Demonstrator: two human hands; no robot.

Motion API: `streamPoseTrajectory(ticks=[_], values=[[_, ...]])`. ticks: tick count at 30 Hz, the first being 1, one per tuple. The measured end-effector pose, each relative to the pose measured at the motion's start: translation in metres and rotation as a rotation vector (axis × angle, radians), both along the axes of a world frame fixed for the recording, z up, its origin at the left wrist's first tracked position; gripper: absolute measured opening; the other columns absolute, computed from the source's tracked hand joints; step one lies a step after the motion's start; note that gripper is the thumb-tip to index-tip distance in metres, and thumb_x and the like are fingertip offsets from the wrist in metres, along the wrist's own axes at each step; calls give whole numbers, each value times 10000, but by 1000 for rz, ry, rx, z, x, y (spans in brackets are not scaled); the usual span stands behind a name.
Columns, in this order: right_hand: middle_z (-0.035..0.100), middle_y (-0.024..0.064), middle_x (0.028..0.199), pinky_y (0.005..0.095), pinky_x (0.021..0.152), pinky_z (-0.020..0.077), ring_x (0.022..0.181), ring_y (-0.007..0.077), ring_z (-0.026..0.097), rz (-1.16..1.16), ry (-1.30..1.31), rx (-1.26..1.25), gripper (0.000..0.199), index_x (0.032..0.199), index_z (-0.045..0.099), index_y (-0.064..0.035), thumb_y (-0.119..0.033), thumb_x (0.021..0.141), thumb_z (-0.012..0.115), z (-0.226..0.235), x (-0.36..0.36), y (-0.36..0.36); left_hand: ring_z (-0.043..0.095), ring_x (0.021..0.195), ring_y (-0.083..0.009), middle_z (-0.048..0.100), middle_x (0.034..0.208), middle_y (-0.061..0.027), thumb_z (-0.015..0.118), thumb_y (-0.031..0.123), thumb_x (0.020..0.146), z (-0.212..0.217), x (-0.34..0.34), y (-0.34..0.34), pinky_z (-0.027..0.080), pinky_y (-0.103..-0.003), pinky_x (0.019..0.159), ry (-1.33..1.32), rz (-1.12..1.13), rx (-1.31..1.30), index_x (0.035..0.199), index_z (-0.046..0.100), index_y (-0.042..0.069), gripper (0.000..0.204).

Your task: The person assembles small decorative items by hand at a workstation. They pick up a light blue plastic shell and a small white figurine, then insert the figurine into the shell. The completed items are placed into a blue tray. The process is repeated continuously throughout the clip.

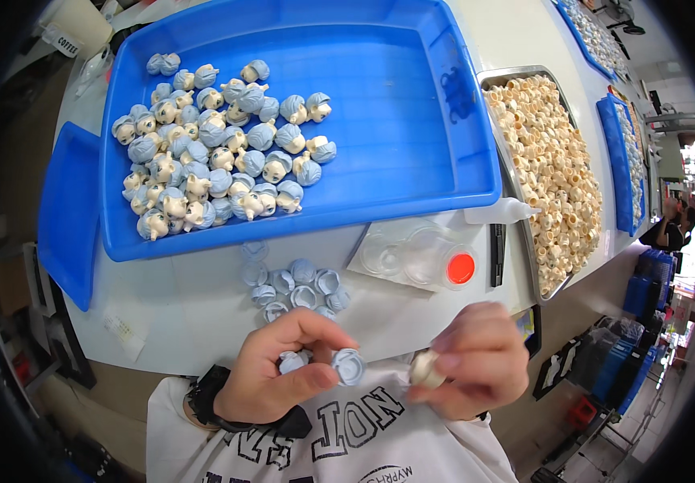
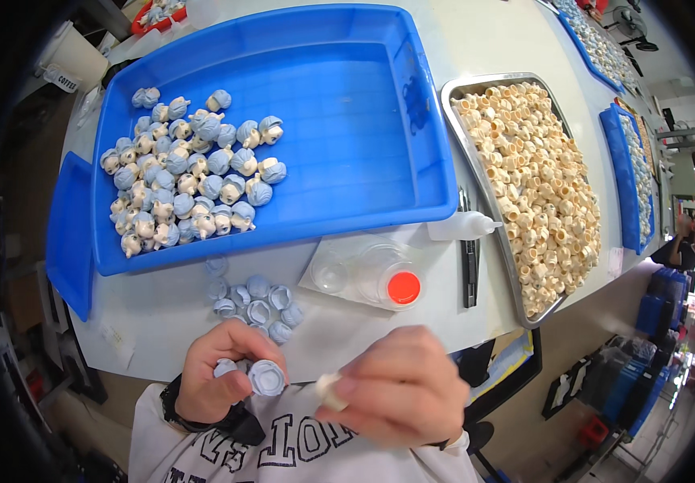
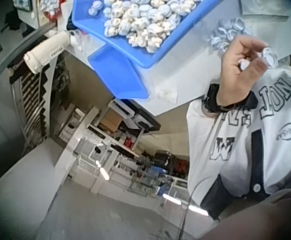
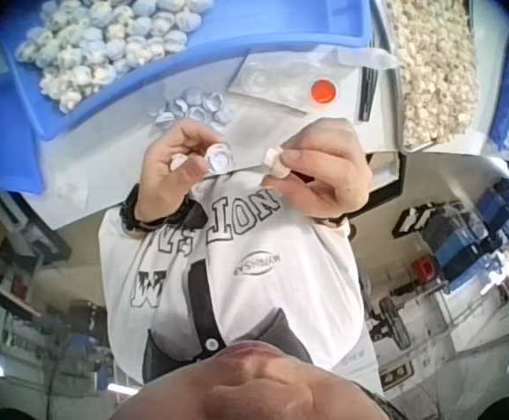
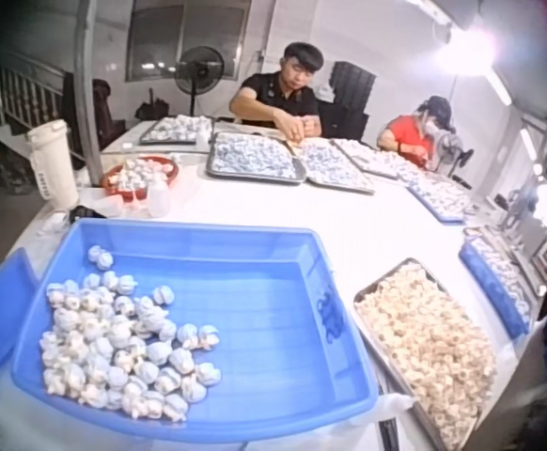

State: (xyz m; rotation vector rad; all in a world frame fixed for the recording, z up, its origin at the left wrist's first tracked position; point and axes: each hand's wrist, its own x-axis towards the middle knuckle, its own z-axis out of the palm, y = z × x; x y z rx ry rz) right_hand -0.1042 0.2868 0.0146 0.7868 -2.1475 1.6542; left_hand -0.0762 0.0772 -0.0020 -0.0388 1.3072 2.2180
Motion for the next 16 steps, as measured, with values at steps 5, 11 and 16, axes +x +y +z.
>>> streamPoseTrajectory(ticks=[5, 11, 16], values=[[599, 52, 795, 260, 543, 403, 630, 173, 555, 91, -55, -26, 376, 884, 625, -33, -96, 564, 812, -4, 7, -13, 441, 707, -49, 510, 864, -17, 614, 237, 845, 1, 1, 1, 365, -202, 650, 87, 12, -42, 1034, 533, -5, 318], [593, 59, 777, 274, 540, 393, 634, 186, 551, 126, -132, 113, 370, 900, 626, -26, -110, 577, 784, -4, 4, -19, 446, 711, -58, 515, 865, -16, 618, 258, 841, -2, 0, 1, 369, -208, 654, 91, 22, -104, 1002, 548, -4, 315], [592, 51, 796, 289, 559, 394, 650, 192, 550, 195, -144, 268, 328, 897, 629, -33, -115, 608, 761, 1, 2, -19, 472, 766, -97, 550, 907, -71, 599, 438, 817, 3, 1, 1, 373, -225, 683, 14, -8, -183, 954, 531, -11, 474]])
